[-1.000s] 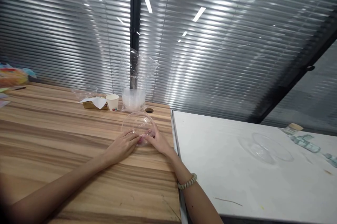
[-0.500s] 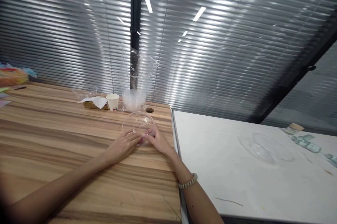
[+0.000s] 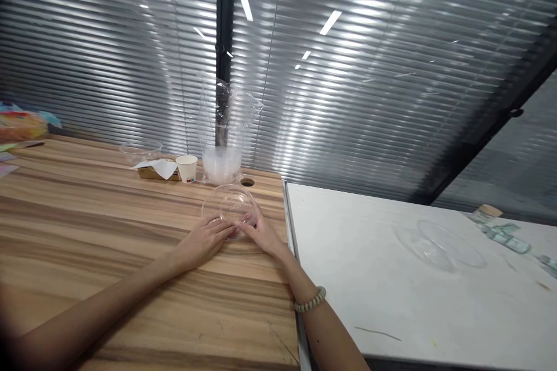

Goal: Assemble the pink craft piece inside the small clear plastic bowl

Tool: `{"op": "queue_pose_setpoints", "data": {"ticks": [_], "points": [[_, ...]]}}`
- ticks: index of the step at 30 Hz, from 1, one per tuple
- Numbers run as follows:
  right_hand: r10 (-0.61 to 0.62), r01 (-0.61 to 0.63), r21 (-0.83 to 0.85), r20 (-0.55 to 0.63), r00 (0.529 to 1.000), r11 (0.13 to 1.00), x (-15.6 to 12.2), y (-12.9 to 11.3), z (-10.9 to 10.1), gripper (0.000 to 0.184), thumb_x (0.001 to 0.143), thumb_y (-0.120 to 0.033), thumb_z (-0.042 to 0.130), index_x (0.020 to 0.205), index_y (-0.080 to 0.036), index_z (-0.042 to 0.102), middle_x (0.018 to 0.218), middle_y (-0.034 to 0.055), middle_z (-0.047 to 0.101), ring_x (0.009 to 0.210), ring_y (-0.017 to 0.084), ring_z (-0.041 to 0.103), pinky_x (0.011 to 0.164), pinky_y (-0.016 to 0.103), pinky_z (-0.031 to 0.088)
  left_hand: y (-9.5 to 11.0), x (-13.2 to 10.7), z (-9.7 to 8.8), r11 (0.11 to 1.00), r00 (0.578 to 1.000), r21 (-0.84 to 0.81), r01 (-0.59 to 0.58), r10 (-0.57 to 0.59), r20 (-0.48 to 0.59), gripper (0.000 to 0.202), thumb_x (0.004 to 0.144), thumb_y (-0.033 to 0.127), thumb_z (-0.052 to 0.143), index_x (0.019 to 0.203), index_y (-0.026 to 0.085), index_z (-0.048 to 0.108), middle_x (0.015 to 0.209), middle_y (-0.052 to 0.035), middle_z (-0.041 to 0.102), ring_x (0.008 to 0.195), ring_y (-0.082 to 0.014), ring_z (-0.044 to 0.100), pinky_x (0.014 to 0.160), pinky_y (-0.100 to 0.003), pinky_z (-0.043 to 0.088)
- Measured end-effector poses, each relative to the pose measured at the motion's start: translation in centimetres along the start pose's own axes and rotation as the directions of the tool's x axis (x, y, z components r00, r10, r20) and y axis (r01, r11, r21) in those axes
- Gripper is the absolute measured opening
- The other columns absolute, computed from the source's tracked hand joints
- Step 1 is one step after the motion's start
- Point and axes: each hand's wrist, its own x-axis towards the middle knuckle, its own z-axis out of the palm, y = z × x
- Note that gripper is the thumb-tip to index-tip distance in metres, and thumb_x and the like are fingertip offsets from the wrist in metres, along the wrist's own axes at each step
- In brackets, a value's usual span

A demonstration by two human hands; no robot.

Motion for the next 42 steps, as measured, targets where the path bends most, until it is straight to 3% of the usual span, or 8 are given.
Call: {"op": "queue_pose_setpoints", "data": {"ticks": [8,42], "points": [[-0.004,0.005,-0.010,0.003,1.000,1.000,0.11,0.47,-0.08,0.079,0.082,-0.040,0.061,0.145,-0.028,0.014,0.096,0.0027,0.058,0.083,0.017,0.057,0.082,0.035,0.047,0.06,-0.04,0.05,0.999,1.000,0.036,0.011,-0.011,-0.003,0.029,0.087,0.009,0.044,0.114,0.016,0.054,0.105,-0.0076,0.065,0.097,-0.0206,0.058,0.094,-0.038,0.037],[-0.005,0.005,-0.035,0.001,1.000,0.999,-0.11,0.00,-0.11,0.078,0.083,-0.039,0.060,0.145,-0.027,0.014,0.098,0.0034,0.059,0.091,0.018,0.057,0.088,0.036,0.044,0.25,0.08,-0.12,0.994,0.999,0.105,0.023,-0.027,0.040,0.025,0.087,0.013,0.049,0.111,0.013,0.056,0.103,-0.0076,0.064,0.096,-0.0222,0.057,0.095,-0.037,0.037]]}}
